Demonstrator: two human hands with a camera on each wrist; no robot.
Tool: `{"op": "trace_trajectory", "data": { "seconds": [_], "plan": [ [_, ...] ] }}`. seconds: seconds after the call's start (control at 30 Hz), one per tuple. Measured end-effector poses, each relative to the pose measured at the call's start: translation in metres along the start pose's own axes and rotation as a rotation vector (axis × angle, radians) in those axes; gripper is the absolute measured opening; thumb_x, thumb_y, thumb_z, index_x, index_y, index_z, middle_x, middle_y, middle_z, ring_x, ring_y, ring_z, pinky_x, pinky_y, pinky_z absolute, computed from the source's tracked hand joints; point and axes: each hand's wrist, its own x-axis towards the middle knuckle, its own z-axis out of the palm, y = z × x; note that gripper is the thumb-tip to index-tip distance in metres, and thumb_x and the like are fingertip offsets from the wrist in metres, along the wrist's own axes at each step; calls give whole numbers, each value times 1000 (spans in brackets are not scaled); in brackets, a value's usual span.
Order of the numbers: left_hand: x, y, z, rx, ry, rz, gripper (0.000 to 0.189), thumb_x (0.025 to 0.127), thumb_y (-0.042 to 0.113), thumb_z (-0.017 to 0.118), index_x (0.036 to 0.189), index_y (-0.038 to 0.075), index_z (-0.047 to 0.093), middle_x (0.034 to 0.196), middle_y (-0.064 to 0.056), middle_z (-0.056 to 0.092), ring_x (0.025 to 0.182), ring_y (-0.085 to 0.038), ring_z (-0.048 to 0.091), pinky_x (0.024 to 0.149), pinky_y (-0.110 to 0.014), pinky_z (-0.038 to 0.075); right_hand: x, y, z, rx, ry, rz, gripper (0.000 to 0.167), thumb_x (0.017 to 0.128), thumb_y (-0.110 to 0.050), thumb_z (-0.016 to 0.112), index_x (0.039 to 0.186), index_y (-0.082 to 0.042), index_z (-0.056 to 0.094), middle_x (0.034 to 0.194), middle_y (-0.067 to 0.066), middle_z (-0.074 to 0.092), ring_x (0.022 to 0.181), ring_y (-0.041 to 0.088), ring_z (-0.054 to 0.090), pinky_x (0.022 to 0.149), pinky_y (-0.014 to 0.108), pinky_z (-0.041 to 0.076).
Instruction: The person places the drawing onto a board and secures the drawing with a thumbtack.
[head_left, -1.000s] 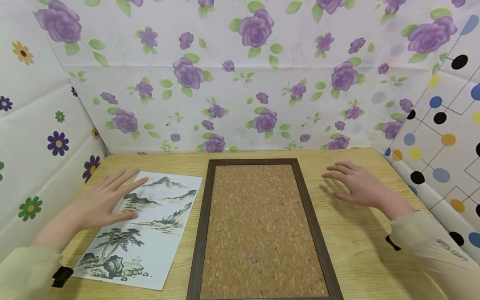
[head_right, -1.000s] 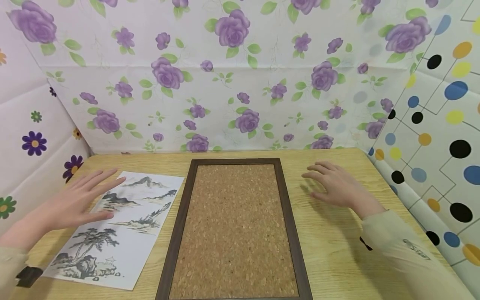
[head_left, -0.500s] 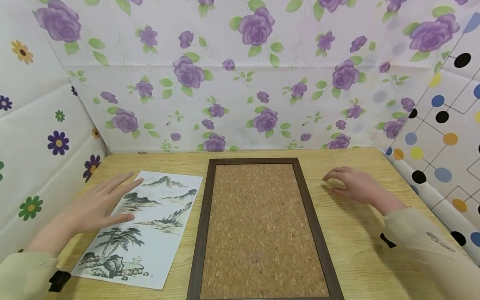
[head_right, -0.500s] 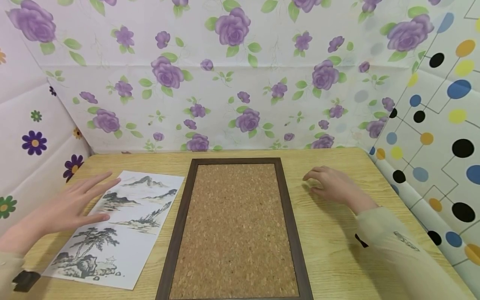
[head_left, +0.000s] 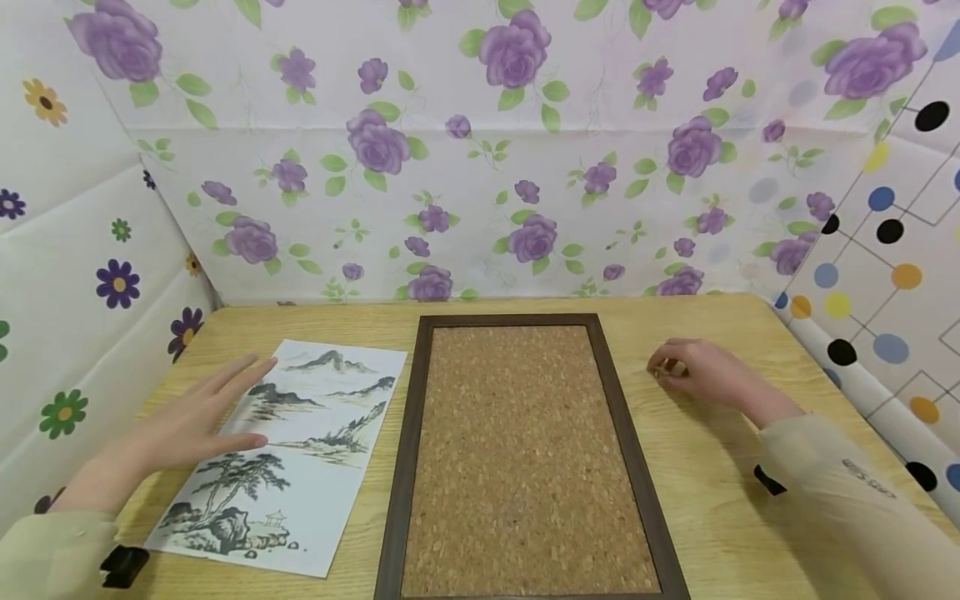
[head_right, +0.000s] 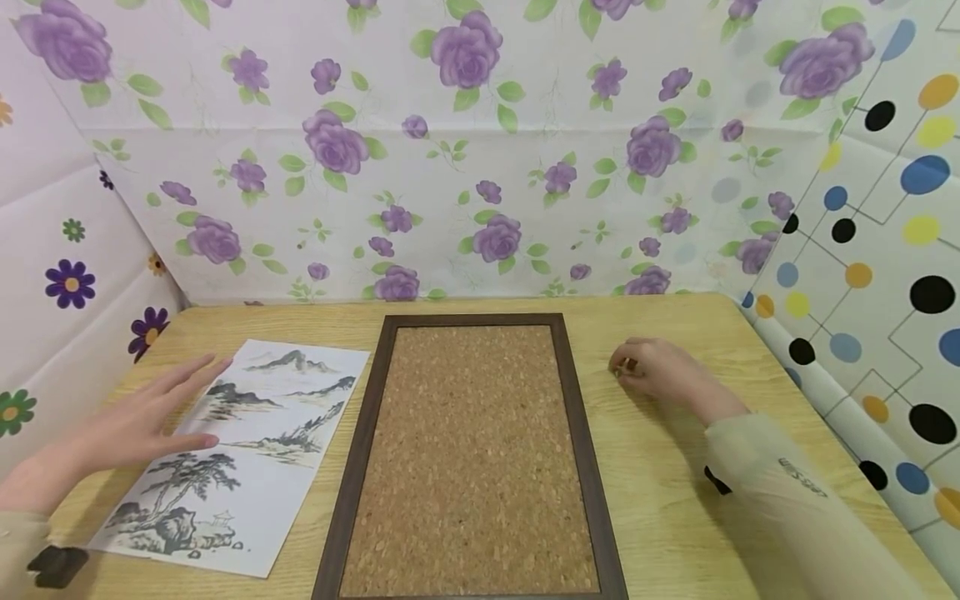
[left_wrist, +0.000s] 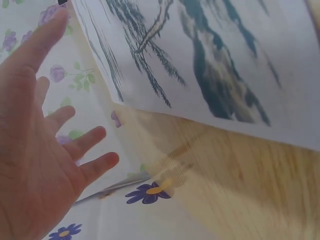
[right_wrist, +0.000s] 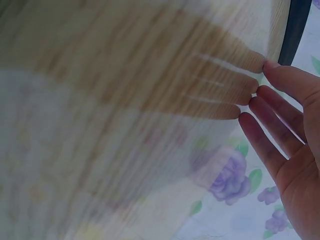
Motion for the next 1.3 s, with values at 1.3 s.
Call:
{"op": "trace_trajectory", "data": {
  "seconds": [1.3],
  "plan": [
    [-3, -14, 12, -153, -148, -313, 97, 74, 46, 83, 136, -16, 42, 115, -36, 56, 102, -47, 54, 84, -58, 52, 4, -2, -4, 14, -19, 120, 9, 88, -16, 74, 96, -20, 73, 97, 1, 72, 87, 19, 69, 74, 41, 59]
  ]
}}
